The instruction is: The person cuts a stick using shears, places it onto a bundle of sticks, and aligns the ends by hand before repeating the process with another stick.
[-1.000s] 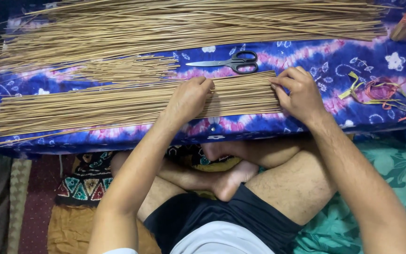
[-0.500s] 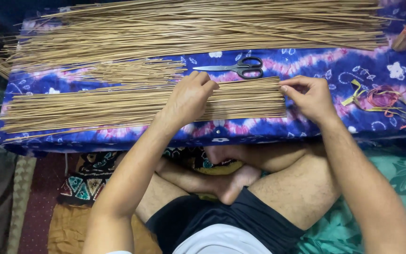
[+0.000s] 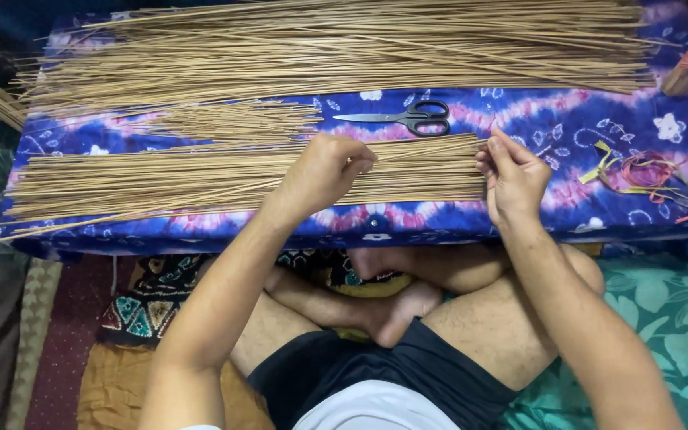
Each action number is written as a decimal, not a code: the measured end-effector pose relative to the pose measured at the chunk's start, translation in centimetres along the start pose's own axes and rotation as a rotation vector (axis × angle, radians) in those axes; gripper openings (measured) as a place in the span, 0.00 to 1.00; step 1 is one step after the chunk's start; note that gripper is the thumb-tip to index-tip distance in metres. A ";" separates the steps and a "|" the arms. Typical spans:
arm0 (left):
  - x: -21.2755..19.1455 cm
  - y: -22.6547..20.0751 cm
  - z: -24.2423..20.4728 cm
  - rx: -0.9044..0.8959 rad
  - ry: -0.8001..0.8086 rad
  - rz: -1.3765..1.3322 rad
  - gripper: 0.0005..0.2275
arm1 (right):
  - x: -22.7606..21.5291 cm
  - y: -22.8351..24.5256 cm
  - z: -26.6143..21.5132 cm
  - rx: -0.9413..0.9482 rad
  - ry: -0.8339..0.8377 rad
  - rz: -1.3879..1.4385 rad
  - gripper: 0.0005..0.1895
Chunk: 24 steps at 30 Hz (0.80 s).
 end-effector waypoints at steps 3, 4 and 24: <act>0.3 0.7 -0.4 -0.057 -0.001 0.000 0.02 | 0.5 -0.3 -1.2 -0.054 -0.013 0.007 0.14; 0.3 0.7 -0.5 -0.058 -0.002 0.000 0.02 | 0.7 -0.2 -1.6 -0.053 -0.012 0.006 0.14; 1.3 2.3 -1.0 -0.352 0.194 -0.162 0.04 | 0.3 0.5 -2.9 -0.226 0.053 -0.048 0.16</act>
Point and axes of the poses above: each hand's wrist, its own z-axis towards the middle knuckle, its own x-axis out of the palm, y = z × x, the point moved 3 cm from there along z, towards the middle knuckle, and after that the axes turned 9 degrees about -y, right-handed, at the moved point
